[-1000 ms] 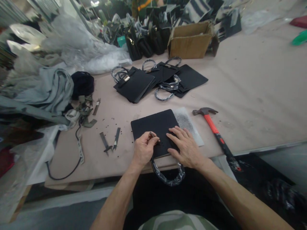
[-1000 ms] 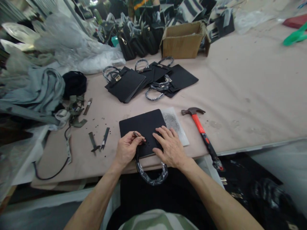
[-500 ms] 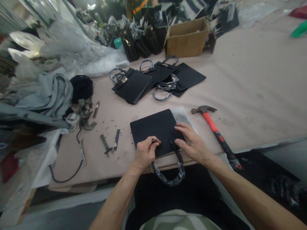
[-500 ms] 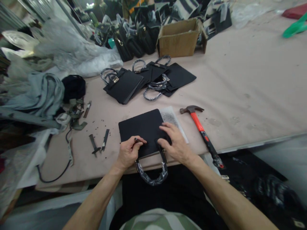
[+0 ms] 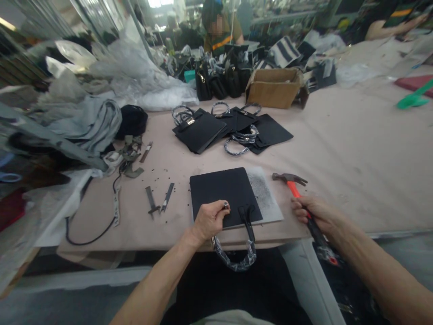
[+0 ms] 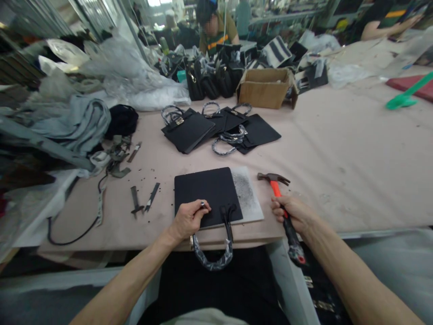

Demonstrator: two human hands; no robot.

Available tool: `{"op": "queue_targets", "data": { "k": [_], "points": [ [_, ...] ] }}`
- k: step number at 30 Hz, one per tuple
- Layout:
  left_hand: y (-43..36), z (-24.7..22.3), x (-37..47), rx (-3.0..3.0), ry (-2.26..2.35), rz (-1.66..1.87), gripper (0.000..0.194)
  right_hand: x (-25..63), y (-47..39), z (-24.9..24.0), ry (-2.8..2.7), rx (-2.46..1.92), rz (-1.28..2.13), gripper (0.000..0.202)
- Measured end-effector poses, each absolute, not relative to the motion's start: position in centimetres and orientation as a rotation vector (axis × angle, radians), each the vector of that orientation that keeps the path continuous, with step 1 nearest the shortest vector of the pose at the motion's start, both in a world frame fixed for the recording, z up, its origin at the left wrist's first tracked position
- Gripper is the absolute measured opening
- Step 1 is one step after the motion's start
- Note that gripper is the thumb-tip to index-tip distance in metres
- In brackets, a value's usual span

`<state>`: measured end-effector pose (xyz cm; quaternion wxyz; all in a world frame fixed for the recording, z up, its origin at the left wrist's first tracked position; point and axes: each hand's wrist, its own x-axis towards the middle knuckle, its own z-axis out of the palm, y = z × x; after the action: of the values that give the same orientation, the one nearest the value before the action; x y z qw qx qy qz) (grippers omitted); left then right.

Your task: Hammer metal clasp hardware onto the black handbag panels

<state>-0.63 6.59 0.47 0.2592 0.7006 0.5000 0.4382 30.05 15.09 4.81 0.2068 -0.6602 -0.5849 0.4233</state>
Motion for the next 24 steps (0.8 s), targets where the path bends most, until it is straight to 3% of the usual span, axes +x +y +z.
{"op": "queue_targets", "data": {
  "k": [3,8,12,17,20,24],
  "points": [
    [6.6,0.4,-0.6,1.908,1.343,1.182,0.016,27.7,12.5,8.0,-1.565,-1.732,1.243,0.032],
    [6.5,-0.3,-0.7,1.936,1.367,1.175,0.015,24.7,8.9,11.1,-2.164,-1.429,0.702,0.037],
    [6.4,-0.7,-0.7,1.965,1.389,1.169,0.014,23.9,8.4,13.8,-2.549,-1.311,0.536,0.034],
    [6.5,-0.8,-0.7,2.019,1.340,1.201,0.013,23.2,7.3,17.0,-1.937,-1.249,0.256,0.036],
    [6.5,-1.0,-0.8,2.017,1.358,1.208,0.012,23.0,6.9,15.4,-2.208,-1.135,0.238,0.040],
    [6.5,-1.2,-0.7,2.025,1.357,1.194,0.013,23.9,7.0,14.7,-2.450,-1.355,0.474,0.038]
  ]
}}
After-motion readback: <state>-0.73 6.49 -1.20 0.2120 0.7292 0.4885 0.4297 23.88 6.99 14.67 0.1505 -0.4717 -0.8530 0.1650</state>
